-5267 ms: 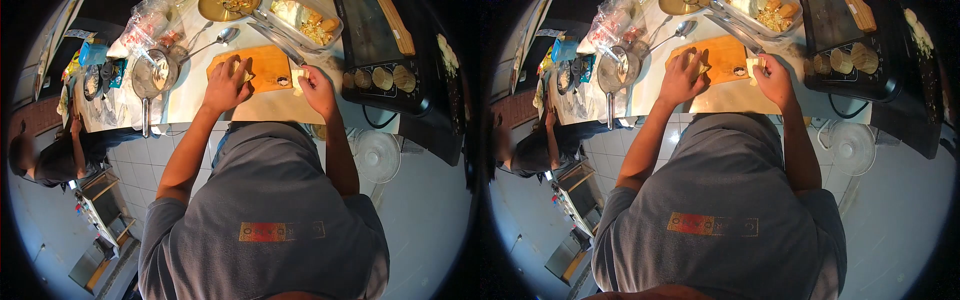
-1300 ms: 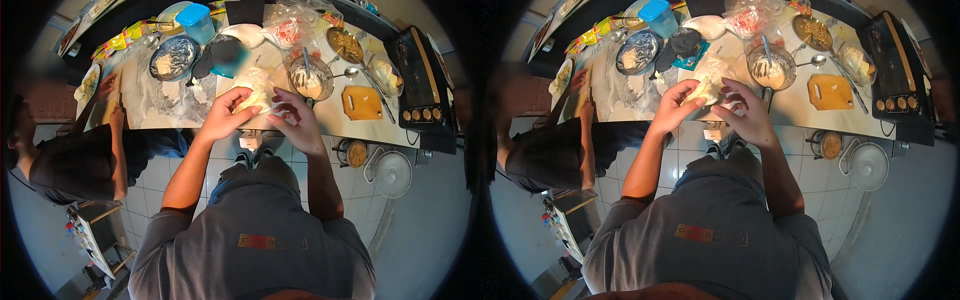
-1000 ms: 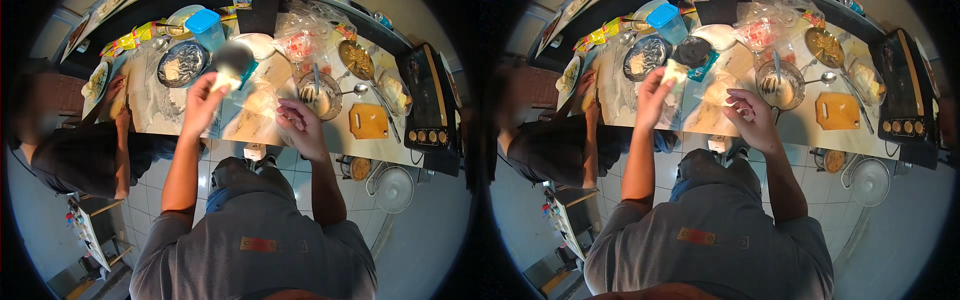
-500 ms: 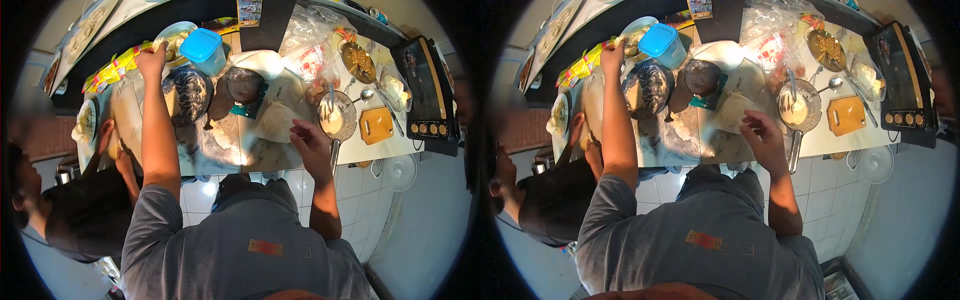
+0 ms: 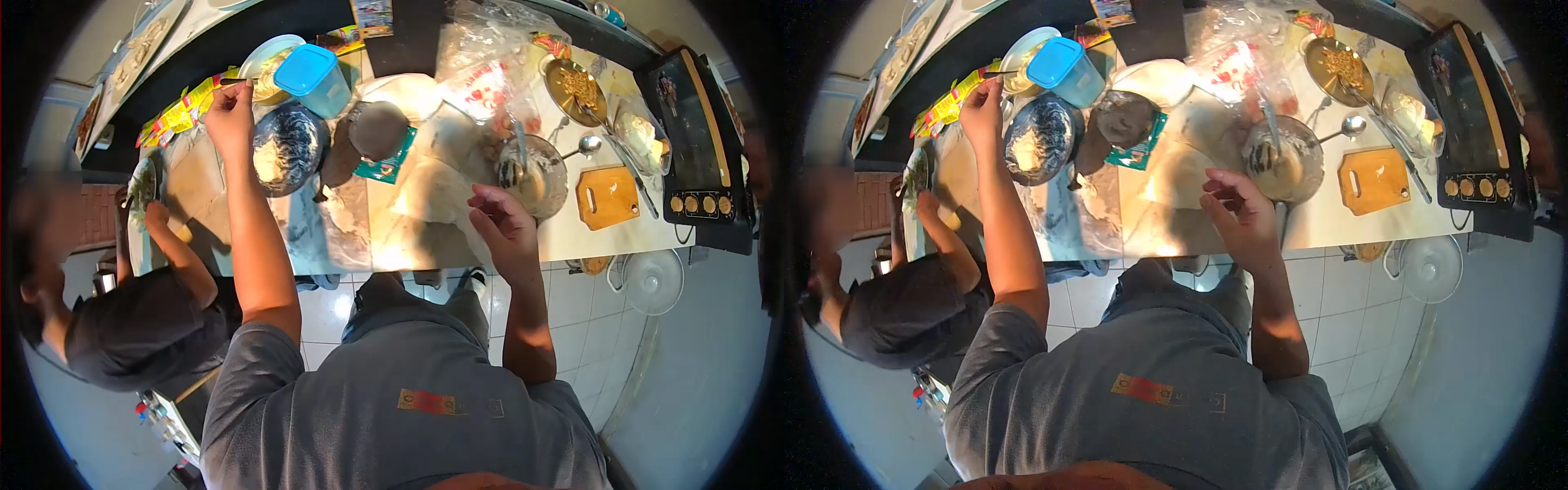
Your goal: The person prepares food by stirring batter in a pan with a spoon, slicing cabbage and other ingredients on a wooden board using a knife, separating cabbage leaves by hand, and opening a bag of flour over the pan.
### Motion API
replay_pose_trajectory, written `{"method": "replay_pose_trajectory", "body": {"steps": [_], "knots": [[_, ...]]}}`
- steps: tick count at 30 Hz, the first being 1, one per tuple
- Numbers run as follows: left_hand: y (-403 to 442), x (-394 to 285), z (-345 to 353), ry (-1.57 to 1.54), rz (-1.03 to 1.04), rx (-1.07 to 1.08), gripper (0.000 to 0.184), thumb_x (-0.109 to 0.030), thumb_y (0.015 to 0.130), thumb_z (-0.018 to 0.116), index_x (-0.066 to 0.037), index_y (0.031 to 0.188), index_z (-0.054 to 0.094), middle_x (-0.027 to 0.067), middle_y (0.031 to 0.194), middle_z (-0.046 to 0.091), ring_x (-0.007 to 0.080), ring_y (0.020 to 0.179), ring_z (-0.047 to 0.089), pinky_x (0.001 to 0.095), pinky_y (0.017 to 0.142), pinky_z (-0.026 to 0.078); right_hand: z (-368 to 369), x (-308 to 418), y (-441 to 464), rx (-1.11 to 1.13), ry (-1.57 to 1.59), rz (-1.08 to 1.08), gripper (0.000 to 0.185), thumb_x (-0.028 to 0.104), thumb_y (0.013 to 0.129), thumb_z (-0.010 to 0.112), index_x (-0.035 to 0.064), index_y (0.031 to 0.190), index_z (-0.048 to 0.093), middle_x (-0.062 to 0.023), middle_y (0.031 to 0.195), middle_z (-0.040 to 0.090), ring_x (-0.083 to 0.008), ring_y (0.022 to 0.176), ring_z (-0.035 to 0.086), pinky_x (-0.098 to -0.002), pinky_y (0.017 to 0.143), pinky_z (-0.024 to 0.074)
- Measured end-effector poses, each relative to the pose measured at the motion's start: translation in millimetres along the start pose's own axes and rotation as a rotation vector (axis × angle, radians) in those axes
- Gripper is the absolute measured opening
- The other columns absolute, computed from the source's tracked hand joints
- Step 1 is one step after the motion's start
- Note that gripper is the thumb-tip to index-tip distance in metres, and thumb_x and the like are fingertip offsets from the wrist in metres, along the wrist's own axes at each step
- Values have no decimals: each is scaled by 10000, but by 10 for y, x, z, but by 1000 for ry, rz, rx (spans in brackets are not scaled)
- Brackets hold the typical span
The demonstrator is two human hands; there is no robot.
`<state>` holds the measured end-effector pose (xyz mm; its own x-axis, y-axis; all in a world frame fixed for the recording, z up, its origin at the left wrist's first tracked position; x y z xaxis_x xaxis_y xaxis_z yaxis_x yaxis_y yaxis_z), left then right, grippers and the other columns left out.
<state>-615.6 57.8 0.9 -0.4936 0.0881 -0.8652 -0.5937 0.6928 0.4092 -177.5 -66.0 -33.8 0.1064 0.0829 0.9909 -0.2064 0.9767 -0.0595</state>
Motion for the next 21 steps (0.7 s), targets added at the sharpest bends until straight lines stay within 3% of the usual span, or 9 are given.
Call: {"method": "replay_pose_trajectory", "body": {"steps": [7, 11, 13, 15, 19, 21], "knots": [[-1567, -1273, 493, -143, -90, 84, 266, -184, 924, 656, 20, 1093, 686, 74, 889, 717, 93, 761, 634, 220, 687, 474, -1229, 59, -681, 37, 50, -23, 326, 25, 879, 667, 41, 1197, 601, -31, 1012, 624, -88, 898, 582, -257, 799, 481], [-2403, -1910, 1225, -137, -76, 295, 286, -200, 958, 607, -12, 1166, 662, 53, 934, 720, 74, 777, 618, 210, 661, 448, -2182, 252, -1225, -50, 18, -4, 302, 26, 889, 652, 30, 1187, 603, -27, 999, 622, -87, 895, 584, -249, 798, 478], [-2741, -2159, 1644, -106, -23, 379, 255, -209, 926, 660, -13, 1082, 708, 64, 954, 720, 81, 828, 616, 222, 764, 481, -2604, 331, -1465, -163, 12, -43, 289, 28, 897, 643, 28, 1183, 604, -25, 997, 616, -86, 899, 582, -241, 798, 473], [-3063, -2354, 2029, -143, -3, 483, 211, -176, 903, 686, -9, 1025, 727, 72, 967, 720, 96, 857, 624, 232, 791, 485, -2957, 275, -1611, -226, 16, -66, 281, 28, 900, 639, 26, 1179, 604, -23, 994, 613, -84, 897, 579, -239, 796, 472], [-3617, -2635, 2639, -270, 67, 728, 140, -131, 845, 732, -8, 910, 745, 90, 943, 722, 128, 868, 641, 244, 802, 484, -3393, 153, -1776, -335, 62, -63, 270, 36, 901, 644, 29, 1168, 607, -15, 980, 604, -79, 877, 573, -231, 785, 467], [-3825, -2632, 2892, -253, 69, 811, 151, -156, 846, 736, -5, 861, 741, 98, 886, 717, 125, 809, 638, 254, 736, 484, -3516, 101, -1769, -358, 27, -4, 263, 30, 904, 634, 26, 1166, 607, -11, 978, 603, -82, 889, 568, -226, 801, 461]]}}
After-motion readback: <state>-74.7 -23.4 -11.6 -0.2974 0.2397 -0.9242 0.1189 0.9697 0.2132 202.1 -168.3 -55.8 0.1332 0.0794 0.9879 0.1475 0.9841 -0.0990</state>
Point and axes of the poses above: each hand's wrist, its own y-axis towards the middle knuckle, its own z-axis out of the palm, x = y × z, the point moved 5 cm from there along y, towards the middle knuckle
